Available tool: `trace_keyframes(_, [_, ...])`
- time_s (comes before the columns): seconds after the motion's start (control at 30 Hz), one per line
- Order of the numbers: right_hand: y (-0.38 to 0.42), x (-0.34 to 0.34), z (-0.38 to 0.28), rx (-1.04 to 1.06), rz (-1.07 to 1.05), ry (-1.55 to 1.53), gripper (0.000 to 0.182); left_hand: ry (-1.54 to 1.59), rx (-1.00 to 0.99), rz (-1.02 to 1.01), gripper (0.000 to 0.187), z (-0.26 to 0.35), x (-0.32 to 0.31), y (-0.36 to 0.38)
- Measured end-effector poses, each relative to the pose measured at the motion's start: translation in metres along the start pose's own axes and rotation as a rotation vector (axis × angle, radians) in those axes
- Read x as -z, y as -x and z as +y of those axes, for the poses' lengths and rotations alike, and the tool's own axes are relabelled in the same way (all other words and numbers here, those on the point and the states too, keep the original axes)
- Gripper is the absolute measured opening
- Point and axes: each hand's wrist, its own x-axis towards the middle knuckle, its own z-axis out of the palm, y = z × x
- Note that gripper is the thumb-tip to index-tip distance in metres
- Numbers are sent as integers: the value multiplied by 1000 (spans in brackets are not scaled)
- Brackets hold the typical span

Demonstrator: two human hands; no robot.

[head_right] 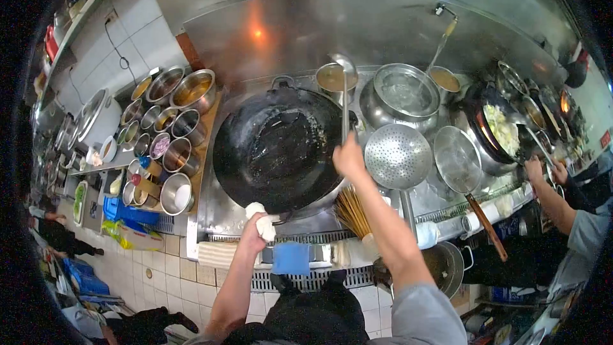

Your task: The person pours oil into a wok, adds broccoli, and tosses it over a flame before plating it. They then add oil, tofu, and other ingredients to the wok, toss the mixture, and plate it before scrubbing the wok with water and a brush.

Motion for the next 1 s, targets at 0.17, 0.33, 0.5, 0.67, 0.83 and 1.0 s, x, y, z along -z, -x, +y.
trace_keyframes(0.17, [-141,33,13,-1106,-632,-1709,25,-10,19,48,24,3,6,46])
trace_keyframes(0.33, [-81,44,36,-353,-390,-616,5,-540,-181,250,49,-30,95,161])
trace_keyframes(0.5, [-11,107,50,-414,-89,-573,20,-884,-7,351,32,-119,254,230])
trace_keyframes(0.67, [-40,130,123,-768,-145,-1339,6,-1047,-77,271,33,-132,280,217])
trace_keyframes(0.83, [25,154,82,-632,-232,-1996,26,-1219,-114,198,34,-141,296,199])
trace_keyframes(1.0, [108,172,30,-565,-357,-2308,36,-1378,-94,162,35,-162,321,193])
